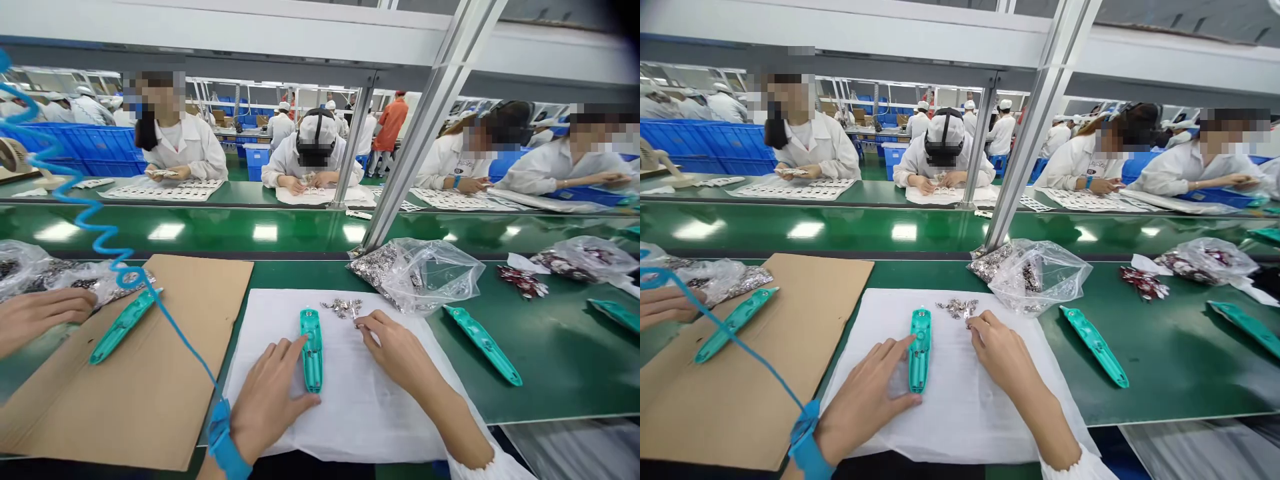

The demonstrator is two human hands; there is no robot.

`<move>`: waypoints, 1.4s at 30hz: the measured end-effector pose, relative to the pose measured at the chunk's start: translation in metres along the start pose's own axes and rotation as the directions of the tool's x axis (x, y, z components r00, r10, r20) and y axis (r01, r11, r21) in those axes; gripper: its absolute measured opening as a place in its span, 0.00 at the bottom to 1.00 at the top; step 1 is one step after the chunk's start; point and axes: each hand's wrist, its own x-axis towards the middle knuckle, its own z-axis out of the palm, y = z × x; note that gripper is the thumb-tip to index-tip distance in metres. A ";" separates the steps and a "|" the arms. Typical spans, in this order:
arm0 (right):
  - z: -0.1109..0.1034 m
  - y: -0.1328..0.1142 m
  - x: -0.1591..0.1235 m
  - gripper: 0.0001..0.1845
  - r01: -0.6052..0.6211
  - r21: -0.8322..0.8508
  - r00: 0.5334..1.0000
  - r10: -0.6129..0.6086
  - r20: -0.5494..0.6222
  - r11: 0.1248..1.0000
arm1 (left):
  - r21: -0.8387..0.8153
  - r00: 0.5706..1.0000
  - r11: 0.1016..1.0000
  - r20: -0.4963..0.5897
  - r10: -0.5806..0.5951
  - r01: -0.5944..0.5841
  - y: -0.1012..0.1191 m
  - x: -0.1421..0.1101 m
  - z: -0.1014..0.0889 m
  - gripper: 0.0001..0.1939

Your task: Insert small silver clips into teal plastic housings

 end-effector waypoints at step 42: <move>0.026 -0.057 -0.051 0.10 0.367 0.013 0.930 -0.368 0.014 0.930 | -0.114 0.967 0.968 -0.153 0.204 -0.222 -0.016 0.013 0.017 0.33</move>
